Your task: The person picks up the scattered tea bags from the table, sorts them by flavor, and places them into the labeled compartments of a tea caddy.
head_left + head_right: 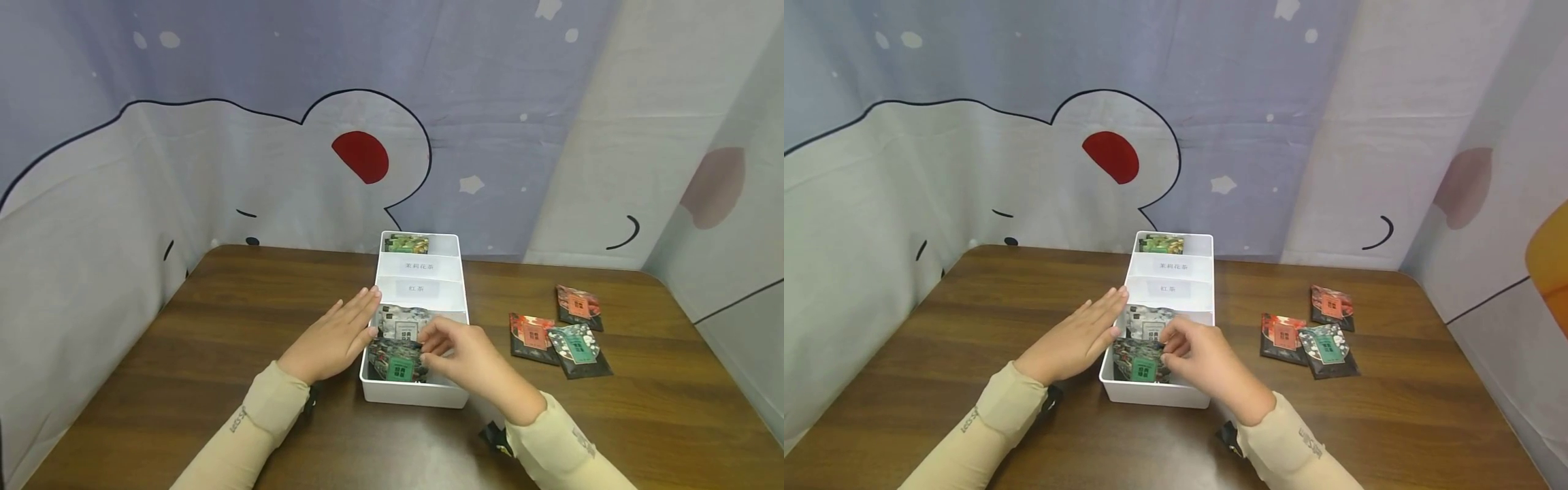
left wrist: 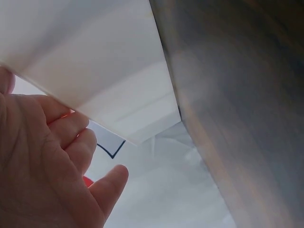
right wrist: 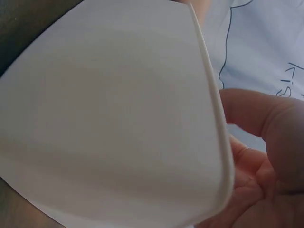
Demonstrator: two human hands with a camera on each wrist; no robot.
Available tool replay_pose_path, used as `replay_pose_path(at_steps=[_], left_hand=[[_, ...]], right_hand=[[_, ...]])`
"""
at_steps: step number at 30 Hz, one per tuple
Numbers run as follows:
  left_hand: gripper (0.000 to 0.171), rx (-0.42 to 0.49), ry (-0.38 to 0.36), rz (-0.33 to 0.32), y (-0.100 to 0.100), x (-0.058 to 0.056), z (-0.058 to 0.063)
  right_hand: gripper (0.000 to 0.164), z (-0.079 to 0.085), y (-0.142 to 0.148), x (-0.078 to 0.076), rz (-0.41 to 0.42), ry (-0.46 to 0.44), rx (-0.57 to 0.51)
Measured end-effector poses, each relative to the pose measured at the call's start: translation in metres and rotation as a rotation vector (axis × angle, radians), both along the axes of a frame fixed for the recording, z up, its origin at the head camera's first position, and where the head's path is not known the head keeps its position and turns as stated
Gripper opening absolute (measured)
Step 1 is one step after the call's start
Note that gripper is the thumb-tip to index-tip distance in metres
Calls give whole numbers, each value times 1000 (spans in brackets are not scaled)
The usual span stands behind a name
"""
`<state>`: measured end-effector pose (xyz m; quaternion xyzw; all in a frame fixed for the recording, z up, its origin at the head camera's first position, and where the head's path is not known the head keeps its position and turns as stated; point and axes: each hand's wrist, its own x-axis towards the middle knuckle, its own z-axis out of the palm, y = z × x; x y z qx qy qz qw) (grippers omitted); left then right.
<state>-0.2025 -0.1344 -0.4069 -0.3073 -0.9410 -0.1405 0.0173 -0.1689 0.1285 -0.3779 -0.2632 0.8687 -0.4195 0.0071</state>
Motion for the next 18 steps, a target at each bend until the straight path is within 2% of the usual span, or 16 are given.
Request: replay_pose_path(at_steps=[5,9,18], left_hand=[[63,0,-1,-1,0,0,0],[63,3,-8,1,1,0,1],[63,-4,6,2,1,1,1]], right_hand=[[11,7,4,1,-45,52,18],[7,13,9,-1,-74,49,20],[6,23,29,-14,-196,92,24]])
